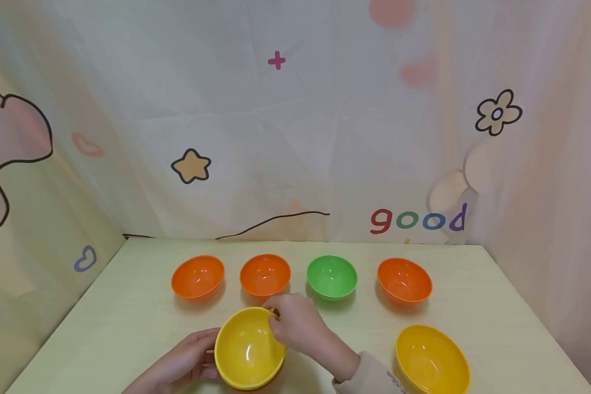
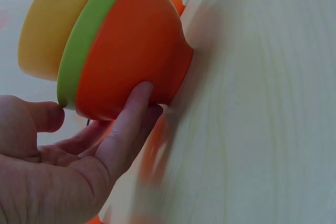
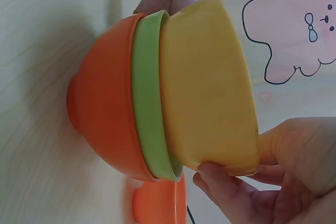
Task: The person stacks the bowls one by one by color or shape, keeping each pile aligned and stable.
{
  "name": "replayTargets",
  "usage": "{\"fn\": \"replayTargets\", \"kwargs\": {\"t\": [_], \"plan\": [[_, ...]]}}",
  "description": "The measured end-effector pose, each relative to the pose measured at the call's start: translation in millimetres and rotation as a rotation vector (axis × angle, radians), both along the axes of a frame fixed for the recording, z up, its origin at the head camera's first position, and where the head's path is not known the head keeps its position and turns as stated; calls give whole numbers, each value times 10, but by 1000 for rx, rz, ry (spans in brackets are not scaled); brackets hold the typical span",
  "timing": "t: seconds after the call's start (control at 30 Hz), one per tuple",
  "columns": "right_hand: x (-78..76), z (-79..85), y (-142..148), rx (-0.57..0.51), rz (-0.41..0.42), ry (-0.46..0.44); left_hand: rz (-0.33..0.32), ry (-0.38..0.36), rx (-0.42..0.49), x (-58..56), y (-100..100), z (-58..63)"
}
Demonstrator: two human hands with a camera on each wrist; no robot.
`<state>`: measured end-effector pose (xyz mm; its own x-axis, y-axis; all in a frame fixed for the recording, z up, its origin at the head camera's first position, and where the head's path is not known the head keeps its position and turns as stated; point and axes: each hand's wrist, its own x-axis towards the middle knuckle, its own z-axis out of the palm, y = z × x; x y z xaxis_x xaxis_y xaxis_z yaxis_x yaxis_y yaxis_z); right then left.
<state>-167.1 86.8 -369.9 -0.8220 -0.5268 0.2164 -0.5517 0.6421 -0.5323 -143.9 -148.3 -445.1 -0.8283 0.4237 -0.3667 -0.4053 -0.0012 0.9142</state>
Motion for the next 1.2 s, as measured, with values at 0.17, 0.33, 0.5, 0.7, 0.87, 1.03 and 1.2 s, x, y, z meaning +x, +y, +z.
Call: {"fn": "replayTargets", "kwargs": {"t": [0.17,0.33,0.5,0.7,0.87,1.03,1.2], "plan": [[8,-1,-8,1,4,1,-2,-3,-1,-4,0,-5],[10,0,-23,3,0,-11,-1,-6,-2,-8,-2,-1],[-4,-30,-33,1,-4,-32,-2,-9,3,-12,-10,9],[-24,-65,-45,12,-13,-25,-9,9,21,-7,-18,9],[-51,-73,-74,28,-19,4,-19,22,33,-5,-28,12],[-63,-86,-92,42,-27,43,-22,21,38,-4,-30,13],[-69,-89,-101,45,-37,49,-24,17,33,-10,-28,8]]}}
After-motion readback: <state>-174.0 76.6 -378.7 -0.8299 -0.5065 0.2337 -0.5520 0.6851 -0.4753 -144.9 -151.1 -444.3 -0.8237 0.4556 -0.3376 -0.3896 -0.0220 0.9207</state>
